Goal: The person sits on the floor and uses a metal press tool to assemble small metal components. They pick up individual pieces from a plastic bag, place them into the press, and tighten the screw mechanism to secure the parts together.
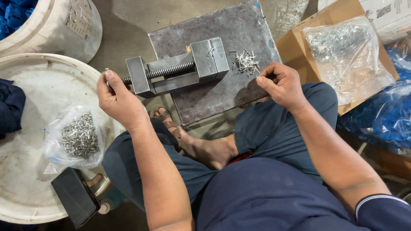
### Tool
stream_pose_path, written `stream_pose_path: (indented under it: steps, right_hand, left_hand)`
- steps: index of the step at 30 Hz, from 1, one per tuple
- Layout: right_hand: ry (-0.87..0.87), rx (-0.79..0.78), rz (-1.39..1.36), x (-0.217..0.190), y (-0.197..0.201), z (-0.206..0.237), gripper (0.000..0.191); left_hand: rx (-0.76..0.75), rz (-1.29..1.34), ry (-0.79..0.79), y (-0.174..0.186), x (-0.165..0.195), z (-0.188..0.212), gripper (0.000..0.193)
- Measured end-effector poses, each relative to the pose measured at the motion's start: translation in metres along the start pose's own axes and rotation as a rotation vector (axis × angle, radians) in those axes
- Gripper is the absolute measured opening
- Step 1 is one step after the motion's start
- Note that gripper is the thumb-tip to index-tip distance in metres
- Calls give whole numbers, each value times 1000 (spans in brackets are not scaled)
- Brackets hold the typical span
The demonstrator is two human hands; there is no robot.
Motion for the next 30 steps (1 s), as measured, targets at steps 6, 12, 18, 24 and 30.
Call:
stream_pose_path:
  steps: [6,12,18,24,30]
  right_hand:
    - [39,-146,-291,-39,-9,11,12]
    - [-132,-320,-680,-67,-50,7,14]
    - [-194,-297,-672,-60,-70,-12,14]
    - [-53,-261,-148,-68,-68,-25,12]
    - [524,9,629,-95,-75,-42,19]
  left_hand:
    - [58,-206,-366,7,53,32,27]
    - [-813,-45,-326,-40,71,103,31]
    - [-821,22,-183,-55,60,98,13]
    - [-926,-42,-317,-57,46,85,14]
    - [-903,-12,-182,-66,37,78,17]
Point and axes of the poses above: each hand's wrist, its own z-axis away from the middle knuckle, its own y-axis out of the back of the hand, x = y × z, the point moved 1 cm from there along -z, towards the middle knuckle, and after that the axes turned 1 degree about x, right-handed, at the moved point
